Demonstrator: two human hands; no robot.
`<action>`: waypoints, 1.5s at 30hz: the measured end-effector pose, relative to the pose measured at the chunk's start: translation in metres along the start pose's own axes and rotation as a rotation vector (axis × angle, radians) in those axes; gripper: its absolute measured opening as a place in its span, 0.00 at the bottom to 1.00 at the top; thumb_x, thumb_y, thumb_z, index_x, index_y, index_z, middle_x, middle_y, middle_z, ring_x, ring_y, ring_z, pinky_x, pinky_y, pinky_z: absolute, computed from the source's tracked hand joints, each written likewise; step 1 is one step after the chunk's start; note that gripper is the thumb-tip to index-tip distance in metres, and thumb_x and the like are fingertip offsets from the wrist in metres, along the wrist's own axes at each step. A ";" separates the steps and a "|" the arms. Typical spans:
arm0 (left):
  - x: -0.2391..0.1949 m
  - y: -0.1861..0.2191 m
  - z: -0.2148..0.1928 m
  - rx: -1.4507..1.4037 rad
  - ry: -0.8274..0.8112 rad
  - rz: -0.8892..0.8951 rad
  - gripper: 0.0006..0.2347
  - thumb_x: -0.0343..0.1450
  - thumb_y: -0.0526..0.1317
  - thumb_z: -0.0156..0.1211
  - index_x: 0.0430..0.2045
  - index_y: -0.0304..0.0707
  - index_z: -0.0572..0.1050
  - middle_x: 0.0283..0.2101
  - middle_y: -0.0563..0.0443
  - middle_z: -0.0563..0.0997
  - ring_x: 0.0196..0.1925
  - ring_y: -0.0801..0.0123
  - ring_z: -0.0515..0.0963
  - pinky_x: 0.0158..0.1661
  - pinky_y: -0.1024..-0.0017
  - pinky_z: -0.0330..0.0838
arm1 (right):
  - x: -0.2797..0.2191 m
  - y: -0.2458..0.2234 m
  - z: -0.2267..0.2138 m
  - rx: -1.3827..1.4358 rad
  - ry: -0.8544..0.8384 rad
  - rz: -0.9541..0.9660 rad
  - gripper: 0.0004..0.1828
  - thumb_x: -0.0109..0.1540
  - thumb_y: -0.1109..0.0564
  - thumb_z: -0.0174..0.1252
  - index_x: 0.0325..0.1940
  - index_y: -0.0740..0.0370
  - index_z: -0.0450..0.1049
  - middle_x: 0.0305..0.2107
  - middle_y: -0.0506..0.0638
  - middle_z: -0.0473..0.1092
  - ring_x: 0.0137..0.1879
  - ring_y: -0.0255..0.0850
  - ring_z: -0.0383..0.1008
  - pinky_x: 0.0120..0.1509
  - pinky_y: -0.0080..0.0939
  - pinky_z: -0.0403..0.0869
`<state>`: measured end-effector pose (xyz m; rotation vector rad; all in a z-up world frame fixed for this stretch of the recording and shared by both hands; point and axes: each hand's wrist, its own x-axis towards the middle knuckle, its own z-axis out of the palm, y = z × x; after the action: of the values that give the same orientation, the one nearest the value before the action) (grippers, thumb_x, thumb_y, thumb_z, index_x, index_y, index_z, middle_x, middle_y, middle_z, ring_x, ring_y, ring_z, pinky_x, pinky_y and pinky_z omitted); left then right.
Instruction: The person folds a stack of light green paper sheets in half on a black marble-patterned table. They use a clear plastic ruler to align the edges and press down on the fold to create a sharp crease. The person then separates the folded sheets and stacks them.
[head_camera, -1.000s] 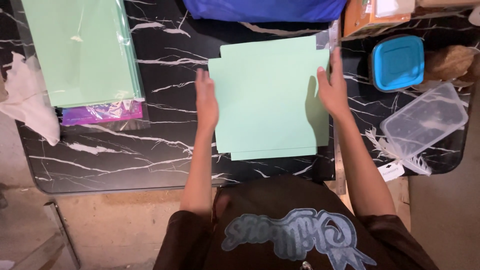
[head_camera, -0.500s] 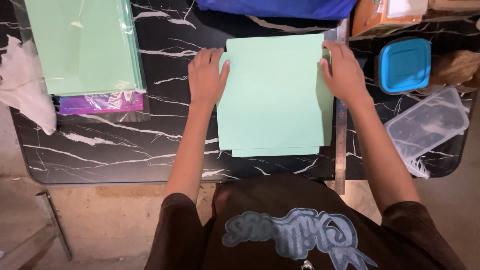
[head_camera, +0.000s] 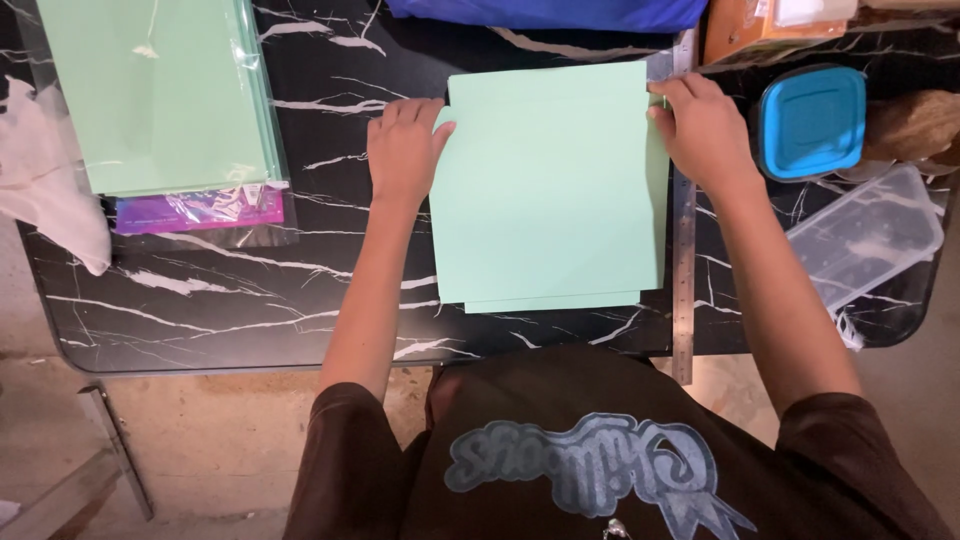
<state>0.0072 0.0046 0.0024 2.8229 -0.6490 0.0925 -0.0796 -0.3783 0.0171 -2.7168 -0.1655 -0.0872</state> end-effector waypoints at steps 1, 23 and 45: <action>0.000 0.000 0.001 0.001 -0.001 0.001 0.15 0.72 0.47 0.65 0.50 0.42 0.79 0.50 0.53 0.82 0.56 0.61 0.75 0.51 0.58 0.68 | 0.000 0.001 0.000 0.001 0.000 0.001 0.13 0.70 0.57 0.61 0.58 0.59 0.76 0.50 0.58 0.73 0.56 0.59 0.73 0.57 0.56 0.73; 0.057 0.128 0.037 -0.228 -0.097 0.172 0.22 0.76 0.50 0.55 0.59 0.32 0.70 0.66 0.40 0.71 0.71 0.49 0.63 0.68 0.49 0.55 | -0.183 -0.051 0.015 1.112 0.383 1.023 0.23 0.76 0.43 0.43 0.63 0.65 0.65 0.48 0.51 0.64 0.50 0.38 0.62 0.55 0.40 0.65; 0.109 0.255 0.109 -0.076 -0.367 -0.031 0.20 0.72 0.53 0.51 0.30 0.33 0.83 0.63 0.42 0.68 0.70 0.49 0.58 0.68 0.48 0.47 | -0.218 -0.080 0.018 2.066 -0.005 1.325 0.46 0.64 0.38 0.45 0.77 0.71 0.47 0.76 0.58 0.47 0.81 0.51 0.40 0.80 0.54 0.42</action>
<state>-0.0055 -0.2906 -0.0341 2.7958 -0.6641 -0.4563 -0.3049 -0.3212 0.0137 -0.4082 0.9461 0.3020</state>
